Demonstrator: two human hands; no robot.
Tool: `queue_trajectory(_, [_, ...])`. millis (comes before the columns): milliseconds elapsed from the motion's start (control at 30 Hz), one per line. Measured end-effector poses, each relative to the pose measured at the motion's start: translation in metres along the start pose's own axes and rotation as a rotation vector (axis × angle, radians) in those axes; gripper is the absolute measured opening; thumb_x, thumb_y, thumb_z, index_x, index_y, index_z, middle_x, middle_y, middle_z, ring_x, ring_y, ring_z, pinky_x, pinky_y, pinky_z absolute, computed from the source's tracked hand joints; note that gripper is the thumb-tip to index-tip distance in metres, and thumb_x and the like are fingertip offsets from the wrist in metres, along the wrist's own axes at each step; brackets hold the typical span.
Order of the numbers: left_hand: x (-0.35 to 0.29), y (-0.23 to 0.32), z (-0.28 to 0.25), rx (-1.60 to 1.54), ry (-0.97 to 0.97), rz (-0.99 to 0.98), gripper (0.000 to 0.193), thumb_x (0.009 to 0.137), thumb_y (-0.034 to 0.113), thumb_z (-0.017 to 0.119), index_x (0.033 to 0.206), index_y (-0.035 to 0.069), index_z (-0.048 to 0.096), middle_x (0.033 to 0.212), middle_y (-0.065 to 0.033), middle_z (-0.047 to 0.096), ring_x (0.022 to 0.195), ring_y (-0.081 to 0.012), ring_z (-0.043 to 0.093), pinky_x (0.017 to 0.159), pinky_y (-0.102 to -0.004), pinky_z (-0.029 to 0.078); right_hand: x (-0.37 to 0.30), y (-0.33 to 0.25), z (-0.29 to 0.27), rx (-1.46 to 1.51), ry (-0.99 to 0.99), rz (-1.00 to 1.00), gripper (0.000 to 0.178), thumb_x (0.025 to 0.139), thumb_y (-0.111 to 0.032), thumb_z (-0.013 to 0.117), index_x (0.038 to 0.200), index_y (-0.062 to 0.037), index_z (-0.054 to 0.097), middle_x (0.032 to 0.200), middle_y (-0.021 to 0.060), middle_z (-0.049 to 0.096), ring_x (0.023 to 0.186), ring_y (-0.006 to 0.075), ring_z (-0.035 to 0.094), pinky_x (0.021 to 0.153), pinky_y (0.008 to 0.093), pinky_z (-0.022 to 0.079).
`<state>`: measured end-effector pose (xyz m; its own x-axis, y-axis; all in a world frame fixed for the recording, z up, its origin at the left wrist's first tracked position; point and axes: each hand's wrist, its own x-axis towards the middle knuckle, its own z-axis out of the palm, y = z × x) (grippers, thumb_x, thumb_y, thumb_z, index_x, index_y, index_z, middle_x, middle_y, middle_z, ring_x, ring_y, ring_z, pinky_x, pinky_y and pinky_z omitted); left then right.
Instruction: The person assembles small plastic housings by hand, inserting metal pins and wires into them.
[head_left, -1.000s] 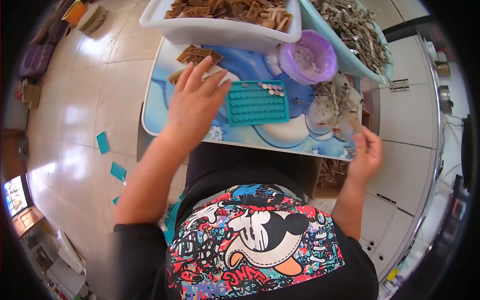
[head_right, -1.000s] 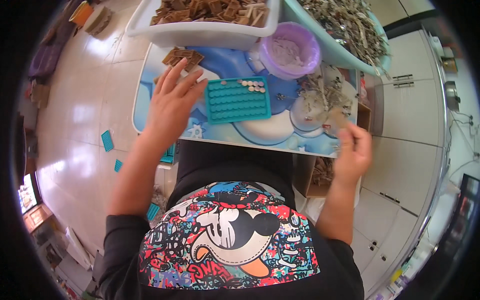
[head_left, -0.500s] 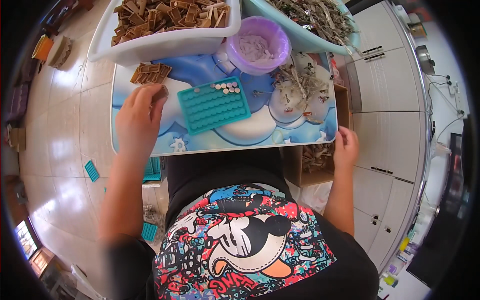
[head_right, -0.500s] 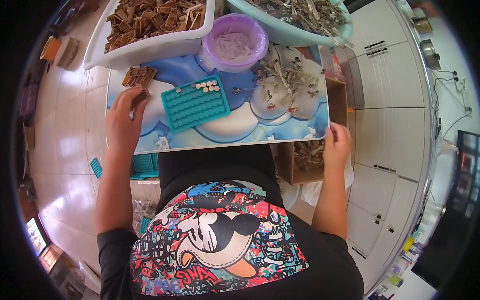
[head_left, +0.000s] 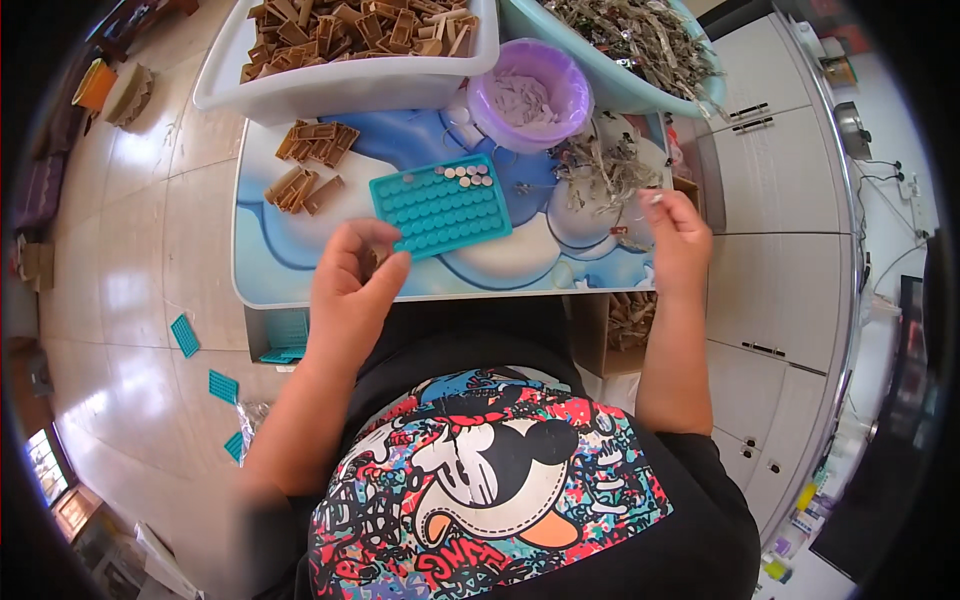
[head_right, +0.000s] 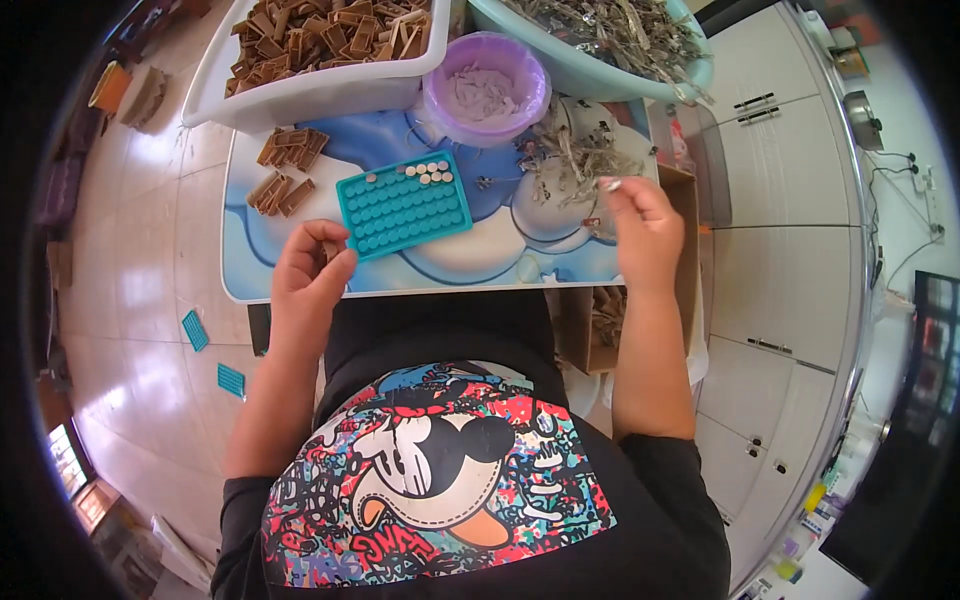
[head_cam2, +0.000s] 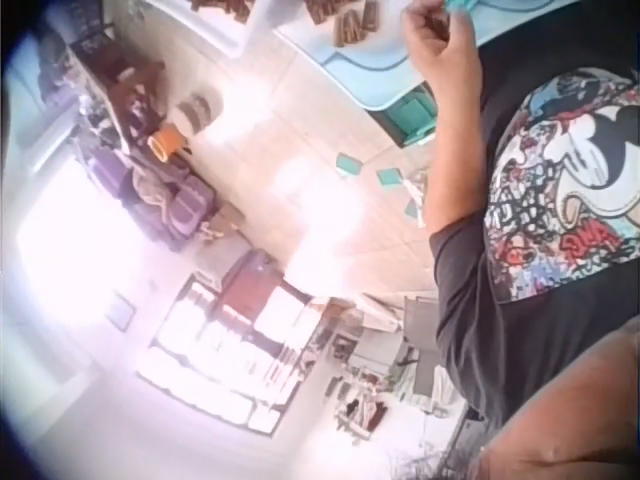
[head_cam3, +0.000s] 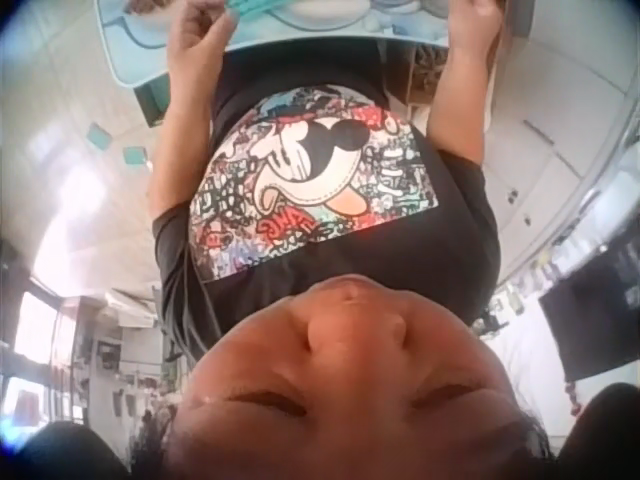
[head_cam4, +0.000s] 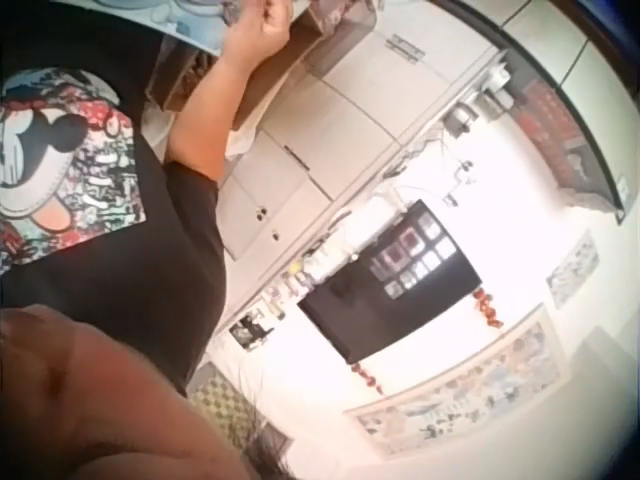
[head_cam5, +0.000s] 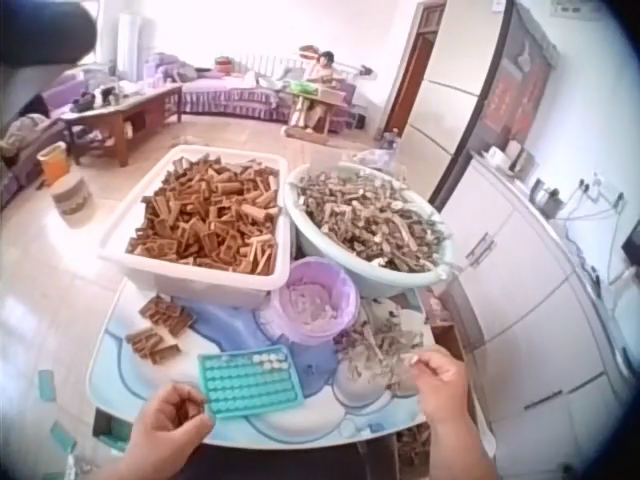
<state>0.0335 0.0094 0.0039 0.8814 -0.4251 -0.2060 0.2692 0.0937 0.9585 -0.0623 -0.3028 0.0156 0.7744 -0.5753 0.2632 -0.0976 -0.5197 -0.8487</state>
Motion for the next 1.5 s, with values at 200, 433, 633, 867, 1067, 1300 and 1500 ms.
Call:
queue_trajectory(200, [0.001,0.003,0.027,0.046,-0.131,-0.027,0.017,0.082,0.006,0.064,0.099,0.005,0.064,0.075,0.0069,0.048,0.061,-0.0003,0.038,0.055,-0.0162,0.032,-0.01,-0.032,0.009,0.469,0.023,0.254,0.02,0.085,-0.013,0.063,0.098,0.0031,0.062,0.083,0.0077,0.065,0.067,0.0106,0.057,0.065,0.0228,0.045])
queue_trajectory(433, [0.003,0.0,0.047,0.057,-0.247,-0.041,0.022,0.084,0.005,0.062,0.106,0.005,0.063,0.082,0.0063,0.051,0.061,0.0005,0.037,0.055,-0.0157,0.031,-0.011,-0.05,0.027,0.62,-0.097,0.256,0.02,0.087,-0.016,0.061,0.096,0.0017,0.063,0.073,0.006,0.063,0.061,0.0108,0.057,0.056,0.0207,0.042])
queue_trajectory(633, [0.011,0.018,0.063,0.231,-0.221,0.165,0.027,0.081,0.004,0.064,0.108,0.007,0.062,0.083,0.0064,0.052,0.055,0.0018,0.033,0.051,-0.0168,0.03,-0.026,-0.062,0.037,0.485,-0.295,0.362,0.016,0.087,-0.014,0.06,0.093,0.0008,0.063,0.07,0.004,0.062,0.058,0.009,0.056,0.054,0.0212,0.043])
queue_trajectory(867, [0.014,0.009,0.068,-0.003,-0.164,0.035,0.011,0.083,0.012,0.065,0.092,0.006,0.06,0.069,0.0079,0.05,0.057,0.0014,0.039,0.048,-0.0152,0.03,-0.051,-0.08,0.066,0.049,-0.317,-0.048,0.008,0.08,-0.007,0.065,0.078,0.0002,0.062,0.062,0.0074,0.059,0.054,0.0103,0.056,0.048,0.0253,0.041])
queue_trajectory(1067, [-0.002,0.015,0.056,-0.032,-0.135,-0.02,0.008,0.085,0.013,0.063,0.089,0.007,0.06,0.065,0.0098,0.045,0.055,0.0012,0.036,0.047,-0.0163,0.026,-0.061,-0.083,0.069,0.19,-0.345,-0.079,0.02,0.08,-0.014,0.069,0.093,-0.0005,0.061,0.066,0.0033,0.059,0.055,0.0066,0.052,0.05,0.0224,0.042])
queue_trajectory(1300, [-0.016,0.023,0.046,0.056,-0.134,0.028,0.009,0.085,0.011,0.063,0.09,0.005,0.06,0.067,0.0097,0.045,0.057,0.0009,0.034,0.05,-0.0164,0.026,-0.062,-0.085,0.079,0.662,-0.498,0.238,0.009,0.088,-0.009,0.059,0.094,-0.0018,0.057,0.078,0.0045,0.062,0.069,0.0085,0.058,0.062,0.0217,0.047])
queue_trajectory(1500, [-0.015,0.013,0.04,0.061,-0.081,0.069,0.013,0.086,0.014,0.063,0.092,0.004,0.06,0.069,0.007,0.052,0.061,-0.0002,0.041,0.053,-0.0169,0.032,-0.066,-0.087,0.086,0.783,-0.512,0.335,0.01,0.089,-0.011,0.058,0.094,-0.002,0.055,0.076,0.0041,0.06,0.067,0.0094,0.058,0.062,0.0219,0.047])
